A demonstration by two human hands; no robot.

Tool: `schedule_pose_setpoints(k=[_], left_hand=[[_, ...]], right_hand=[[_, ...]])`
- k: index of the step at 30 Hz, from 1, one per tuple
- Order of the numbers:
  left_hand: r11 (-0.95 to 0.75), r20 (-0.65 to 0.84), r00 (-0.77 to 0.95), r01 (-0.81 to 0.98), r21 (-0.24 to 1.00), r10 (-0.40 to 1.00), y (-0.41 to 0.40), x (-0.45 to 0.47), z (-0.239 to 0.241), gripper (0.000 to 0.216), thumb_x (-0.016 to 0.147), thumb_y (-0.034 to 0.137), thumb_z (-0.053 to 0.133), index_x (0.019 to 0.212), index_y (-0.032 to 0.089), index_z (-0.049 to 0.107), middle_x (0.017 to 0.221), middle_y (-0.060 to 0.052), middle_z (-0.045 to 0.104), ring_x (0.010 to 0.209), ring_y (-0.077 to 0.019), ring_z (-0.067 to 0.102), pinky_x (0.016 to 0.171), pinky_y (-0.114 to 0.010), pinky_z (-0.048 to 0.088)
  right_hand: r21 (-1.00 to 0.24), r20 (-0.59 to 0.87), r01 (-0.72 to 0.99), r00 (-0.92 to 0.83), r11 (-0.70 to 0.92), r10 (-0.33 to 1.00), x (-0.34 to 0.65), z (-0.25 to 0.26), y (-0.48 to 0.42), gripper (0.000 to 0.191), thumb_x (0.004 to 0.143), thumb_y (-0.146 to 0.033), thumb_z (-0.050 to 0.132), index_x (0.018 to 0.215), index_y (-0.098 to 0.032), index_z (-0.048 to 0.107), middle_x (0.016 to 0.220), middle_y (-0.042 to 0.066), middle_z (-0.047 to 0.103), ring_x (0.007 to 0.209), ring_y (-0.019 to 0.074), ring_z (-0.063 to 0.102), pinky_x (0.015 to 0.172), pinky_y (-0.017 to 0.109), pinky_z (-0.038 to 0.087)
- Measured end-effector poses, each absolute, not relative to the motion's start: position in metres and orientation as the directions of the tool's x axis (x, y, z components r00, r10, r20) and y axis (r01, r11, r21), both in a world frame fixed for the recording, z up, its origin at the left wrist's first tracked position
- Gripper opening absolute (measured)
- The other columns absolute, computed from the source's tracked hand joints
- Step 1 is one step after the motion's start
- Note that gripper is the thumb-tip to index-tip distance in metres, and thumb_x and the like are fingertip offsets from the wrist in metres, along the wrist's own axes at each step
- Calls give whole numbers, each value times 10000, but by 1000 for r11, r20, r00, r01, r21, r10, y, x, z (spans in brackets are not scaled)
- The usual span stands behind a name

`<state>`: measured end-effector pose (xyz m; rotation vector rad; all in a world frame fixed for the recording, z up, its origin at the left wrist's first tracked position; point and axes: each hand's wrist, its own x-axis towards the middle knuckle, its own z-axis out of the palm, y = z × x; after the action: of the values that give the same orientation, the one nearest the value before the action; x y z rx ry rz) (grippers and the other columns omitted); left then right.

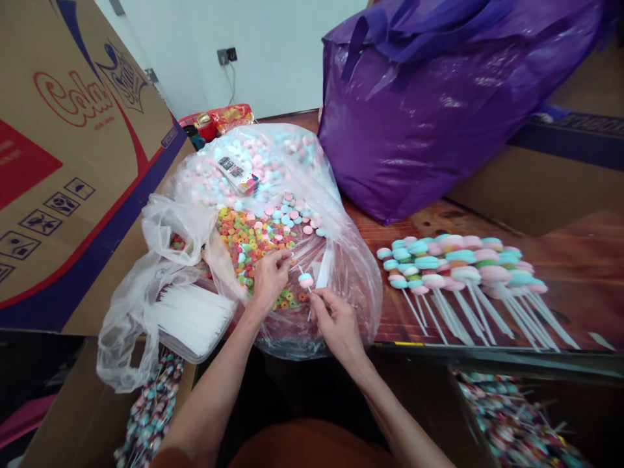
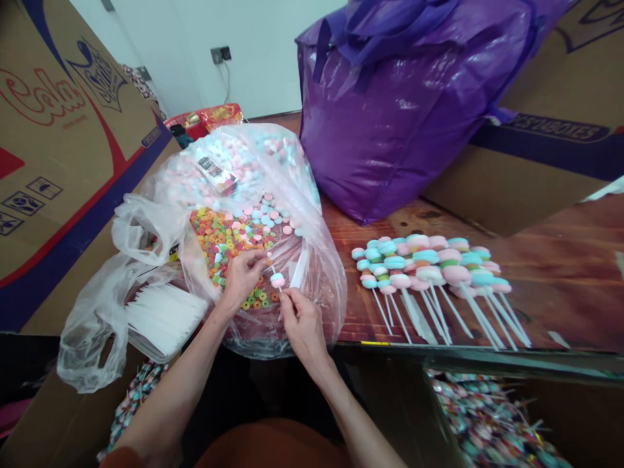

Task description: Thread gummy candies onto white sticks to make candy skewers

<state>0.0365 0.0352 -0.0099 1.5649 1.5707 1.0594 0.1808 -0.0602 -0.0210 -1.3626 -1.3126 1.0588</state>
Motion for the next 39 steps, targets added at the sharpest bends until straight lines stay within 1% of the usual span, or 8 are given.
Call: schedule_pose_setpoints(k=[2,4,7,17,23,27,33,39], left_hand=[[14,-3,-56,198,980,998,33,37,-11,201,790,233,678,964,167,755,909,-62,755,730,-164,671,716,-295,542],[65,-65,-38,0,998,997,30,38,-10,225,757,268,716,945,149,750,836,-53,745,665,-149,661,667,-279,536],[94,-97,-21,-117,989,995,24,37,-4,253,699,292,781,906,149,756,767,-30,727,640,-126,637,643,-246,513],[192,-207,-23,-286,939,978,15,39,1,376,645,383,848,934,162,752,852,-38,739,716,-116,670,666,-217,526],[159,-176,-17,-342,926,984,14,37,-1,324,626,311,856,879,157,724,882,-27,731,749,-106,654,692,-214,509],[128,-140,-4,-374,919,990,15,36,-2,313,592,233,861,855,161,708,858,-7,720,794,-113,654,767,-233,504],[69,-79,-20,-316,946,997,14,36,-5,278,615,199,826,851,167,682,841,2,704,805,-123,653,797,-263,497],[20,-45,-93,-248,969,995,12,41,-10,238,647,176,774,866,166,682,859,-10,714,783,-122,652,763,-253,501]], right_hand=[[-983,17,186,52,7,999,181,-21,-60,315,966,-441,496,826,-190,626,552,-44,488,489,114,452,473,222,358],[-983,20,181,44,12,999,181,-22,-61,306,965,-436,501,847,-190,639,555,-41,493,489,116,456,471,223,358],[-985,26,171,32,20,999,181,-24,-62,287,957,-431,520,885,-190,659,562,-39,502,492,119,463,470,224,363],[-984,12,176,29,7,1000,181,-27,-62,296,962,-437,514,882,-196,666,559,-37,508,494,122,477,466,218,366],[-985,9,171,33,3,999,181,-28,-63,308,954,-455,527,882,-192,671,563,-34,520,488,122,478,461,220,367],[-985,18,174,41,10,999,181,-27,-62,315,961,-451,514,881,-188,669,561,-29,523,499,124,488,467,221,373],[-982,35,185,50,25,998,181,-25,-63,309,965,-438,503,881,-190,666,558,-31,518,503,130,493,488,226,391],[-980,23,197,21,18,1000,181,-28,-63,290,960,-426,520,896,-190,677,556,-37,509,482,120,473,478,224,384]])
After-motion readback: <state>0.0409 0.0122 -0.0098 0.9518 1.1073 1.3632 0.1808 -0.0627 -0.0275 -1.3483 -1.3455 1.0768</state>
